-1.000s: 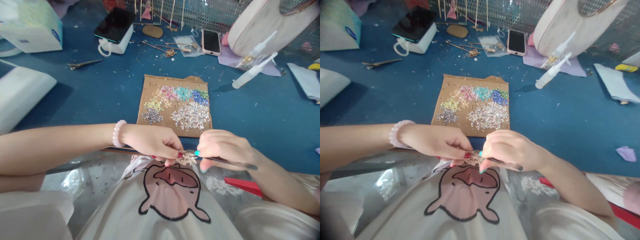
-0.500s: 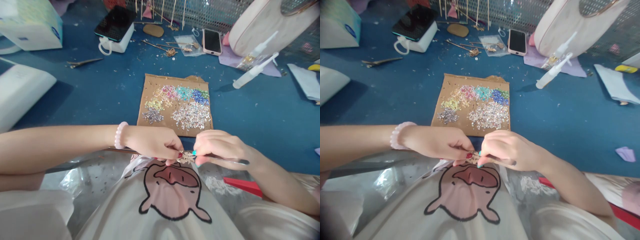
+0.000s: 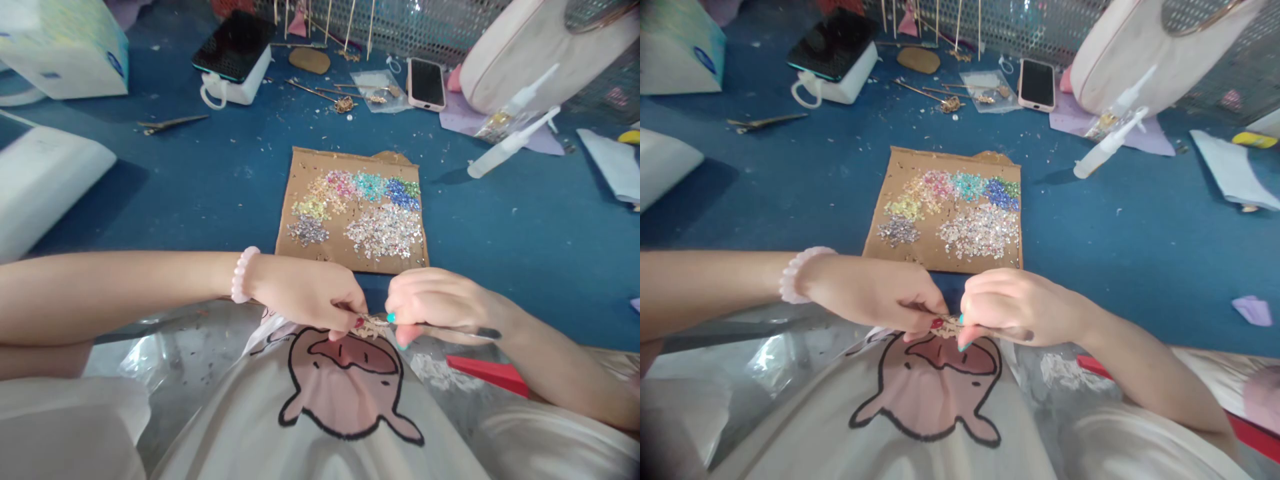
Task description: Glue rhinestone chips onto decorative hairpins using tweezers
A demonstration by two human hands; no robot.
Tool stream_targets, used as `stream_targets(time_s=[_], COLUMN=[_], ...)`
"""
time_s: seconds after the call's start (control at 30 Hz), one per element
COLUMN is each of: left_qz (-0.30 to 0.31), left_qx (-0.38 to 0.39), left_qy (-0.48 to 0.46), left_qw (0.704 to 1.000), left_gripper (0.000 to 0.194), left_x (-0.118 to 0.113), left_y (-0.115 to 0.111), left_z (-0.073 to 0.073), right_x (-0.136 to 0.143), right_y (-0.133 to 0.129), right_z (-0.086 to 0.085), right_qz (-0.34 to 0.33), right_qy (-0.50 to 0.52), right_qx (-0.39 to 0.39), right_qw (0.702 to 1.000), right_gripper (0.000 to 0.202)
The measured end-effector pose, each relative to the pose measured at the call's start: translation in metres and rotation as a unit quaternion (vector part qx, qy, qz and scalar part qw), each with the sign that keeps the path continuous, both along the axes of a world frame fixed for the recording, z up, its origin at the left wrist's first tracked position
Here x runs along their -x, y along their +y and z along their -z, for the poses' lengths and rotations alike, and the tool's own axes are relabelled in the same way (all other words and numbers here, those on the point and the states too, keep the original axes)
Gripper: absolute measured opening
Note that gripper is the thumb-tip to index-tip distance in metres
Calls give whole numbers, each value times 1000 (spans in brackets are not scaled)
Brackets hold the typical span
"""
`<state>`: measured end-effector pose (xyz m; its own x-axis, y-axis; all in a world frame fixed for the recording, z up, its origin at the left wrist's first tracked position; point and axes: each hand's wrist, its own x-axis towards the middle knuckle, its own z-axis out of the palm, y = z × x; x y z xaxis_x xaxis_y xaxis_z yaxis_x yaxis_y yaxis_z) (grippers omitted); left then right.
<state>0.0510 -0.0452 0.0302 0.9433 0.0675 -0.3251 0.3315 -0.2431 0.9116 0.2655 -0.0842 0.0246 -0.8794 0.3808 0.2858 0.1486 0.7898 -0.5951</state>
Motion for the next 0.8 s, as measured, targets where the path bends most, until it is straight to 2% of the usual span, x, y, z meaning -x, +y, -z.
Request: stream_targets(time_s=[0.27, 0.53, 0.8], left_qz=[-5, -17, 25], left_qx=[-7, -3, 13], left_qy=[26, 16, 45], left_qw=[1000, 1000, 999], left_gripper=[27, 25, 24], left_x=[1, -2, -1], left_y=[1, 0, 6], left_z=[0, 2, 2], right_x=[-1, 1, -1], right_y=[0, 1, 0], right_z=[4, 0, 2], right_qz=[13, 10, 10], right_qy=[17, -24, 9], right_qx=[1, -2, 80], right_qw=[1000, 1000, 997], right_gripper=[12, 6, 4])
